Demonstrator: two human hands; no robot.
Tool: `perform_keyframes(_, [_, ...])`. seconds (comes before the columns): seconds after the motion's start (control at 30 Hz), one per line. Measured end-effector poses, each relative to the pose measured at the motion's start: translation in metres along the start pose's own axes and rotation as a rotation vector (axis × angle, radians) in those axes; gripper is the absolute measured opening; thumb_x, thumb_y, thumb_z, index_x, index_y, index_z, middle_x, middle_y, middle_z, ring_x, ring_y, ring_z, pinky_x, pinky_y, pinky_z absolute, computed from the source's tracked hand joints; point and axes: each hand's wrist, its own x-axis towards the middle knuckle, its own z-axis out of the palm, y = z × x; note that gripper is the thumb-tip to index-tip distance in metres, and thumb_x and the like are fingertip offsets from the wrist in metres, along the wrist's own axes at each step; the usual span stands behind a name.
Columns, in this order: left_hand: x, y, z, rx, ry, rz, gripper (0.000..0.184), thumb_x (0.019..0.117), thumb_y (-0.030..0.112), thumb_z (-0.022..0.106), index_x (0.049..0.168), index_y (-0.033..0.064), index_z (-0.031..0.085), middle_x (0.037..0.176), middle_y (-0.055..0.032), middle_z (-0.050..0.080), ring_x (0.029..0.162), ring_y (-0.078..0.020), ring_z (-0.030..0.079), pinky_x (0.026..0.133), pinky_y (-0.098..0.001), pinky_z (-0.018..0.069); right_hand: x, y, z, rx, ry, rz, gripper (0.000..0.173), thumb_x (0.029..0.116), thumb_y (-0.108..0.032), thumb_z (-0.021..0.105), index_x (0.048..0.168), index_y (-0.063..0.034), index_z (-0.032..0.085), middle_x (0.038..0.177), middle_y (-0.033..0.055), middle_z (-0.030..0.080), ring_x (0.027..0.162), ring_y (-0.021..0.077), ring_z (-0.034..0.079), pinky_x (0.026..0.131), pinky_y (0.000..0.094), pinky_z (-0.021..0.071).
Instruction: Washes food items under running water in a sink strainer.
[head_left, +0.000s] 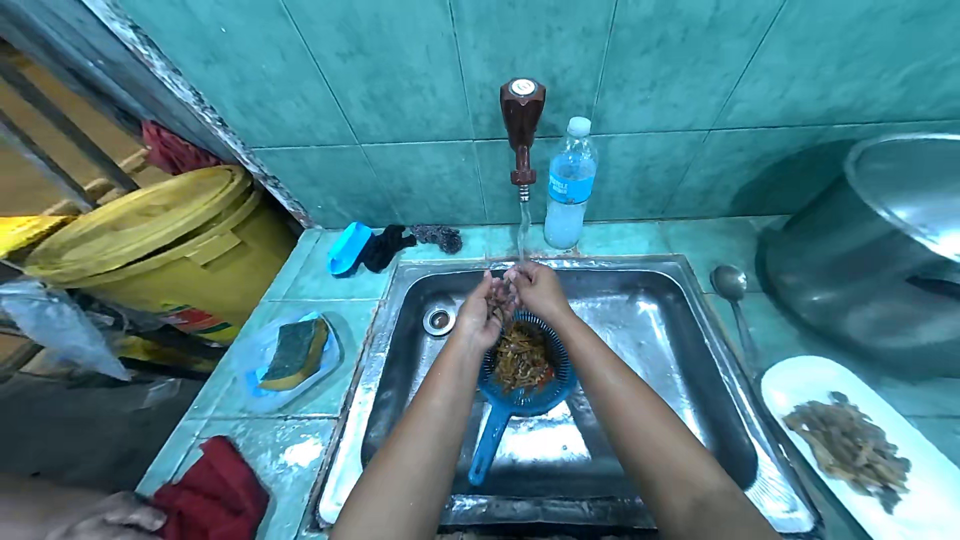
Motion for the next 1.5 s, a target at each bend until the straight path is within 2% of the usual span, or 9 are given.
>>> perform_keyframes(0.13, [-0.001,-0.011,0.014,-0.08,-0.093,-0.035,0.045,0.1059,0.054,0.04,0.109,0.0136,0.059,0.092,-0.0032,0.066,0.084,-0.0148,0.065,0.076,-0.0359,0.0564,-0.012,-0.005,0.003,-0.338,0.002,-0.226,0.022,0.102,-0.023,0.064,0.108,-0.0037,0.073,0.099,0.0158,0.073,0.096,0.031,0.071,0.09,0.0549,0.0565])
perform_keyframes(0.27, [0.014,-0.015,0.024,-0.156,-0.121,-0.042,0.039,0.1058,0.051,0.044,0.097,0.0153,0.056,0.08,-0.0011,0.061,0.072,-0.0129,0.063,0.069,-0.0324,0.0554,-0.032,-0.013,-0.018,-0.365,0.054,-0.318,0.025,0.1048,-0.02,0.058,0.12,-0.0092,0.075,0.114,0.0148,0.072,0.108,0.0293,0.069,0.098,0.0514,0.0546])
perform_keyframes(0.4, [0.027,-0.006,0.039,-0.105,-0.181,-0.048,0.03,0.1074,0.039,0.049,0.089,0.016,0.054,0.072,0.0014,0.057,0.058,-0.0073,0.058,0.057,-0.0196,0.0532,-0.042,0.001,-0.044,-0.351,0.097,-0.061,0.02,0.1045,-0.009,0.055,0.116,-0.0003,0.069,0.104,0.0176,0.072,0.079,0.0279,0.072,0.077,0.0485,0.0614])
perform_keyframes(0.6, [0.026,0.004,0.067,0.015,-0.375,-0.055,0.028,0.1086,0.037,0.048,0.093,0.0147,0.055,0.077,0.0023,0.06,0.055,-0.002,0.055,0.049,-0.0135,0.048,-0.037,0.053,0.001,-0.813,-0.292,0.146,0.022,0.1009,-0.007,0.058,0.118,-0.0012,0.071,0.123,0.0241,0.067,0.115,0.0417,0.066,0.097,0.0591,0.0536])
perform_keyframes(0.87, [0.019,0.019,0.053,0.246,-0.543,-0.083,0.052,0.1088,0.056,0.026,0.074,0.0212,0.042,0.056,0.0071,0.04,0.04,-0.0022,0.034,0.036,-0.0155,0.0292,-0.036,0.069,0.02,-0.992,-0.362,0.209,0.038,0.1008,-0.001,0.055,0.138,-0.0063,0.06,0.143,0.0259,0.053,0.111,0.0465,0.066,0.092,0.0599,0.0558])
perform_keyframes(1.07, [0.014,0.031,0.018,0.303,-0.354,-0.05,0.042,0.1086,0.049,0.04,0.08,0.0186,0.048,0.061,0.0069,0.047,0.044,-0.0005,0.043,0.041,-0.0134,0.0384,-0.037,0.048,-0.013,-0.659,-0.235,0.115,0.021,0.102,-0.015,0.06,0.109,0.0015,0.071,0.113,0.0241,0.069,0.11,0.0407,0.067,0.096,0.0597,0.0537])
perform_keyframes(1.17, [0.016,0.019,-0.002,0.201,-0.16,-0.006,0.032,0.1085,0.039,0.048,0.1,0.0106,0.057,0.083,-0.002,0.064,0.07,-0.0101,0.067,0.063,-0.0231,0.0585,-0.04,0.022,-0.03,-0.488,-0.103,0.023,0.016,0.101,-0.012,0.062,0.104,0.0003,0.072,0.101,0.0195,0.071,0.1,0.0355,0.069,0.091,0.0561,0.0553])
perform_keyframes(1.27, [0.014,0.0,-0.01,0.143,-0.133,-0.028,0.034,0.1088,0.034,0.049,0.116,0.0019,0.058,0.099,-0.0099,0.068,0.088,-0.02,0.072,0.08,-0.0337,0.0617,-0.039,0.005,-0.031,-0.462,-0.015,-0.065,0.013,0.099,-0.011,0.066,0.102,-0.0005,0.072,0.099,0.0172,0.07,0.096,0.032,0.069,0.089,0.0525,0.0563])
perform_keyframes(1.5, [0.013,-0.01,-0.004,0.166,-0.23,-0.052,0.026,0.1075,0.029,0.052,0.11,0.0057,0.064,0.091,-0.0049,0.068,0.078,-0.0122,0.068,0.072,-0.0253,0.0585,-0.037,0.017,-0.027,-0.335,0.153,-0.185,0.025,0.0917,-0.025,0.079,0.094,-0.0015,0.072,0.09,0.013,0.068,0.083,0.0271,0.067,0.078,0.0492,0.0561])
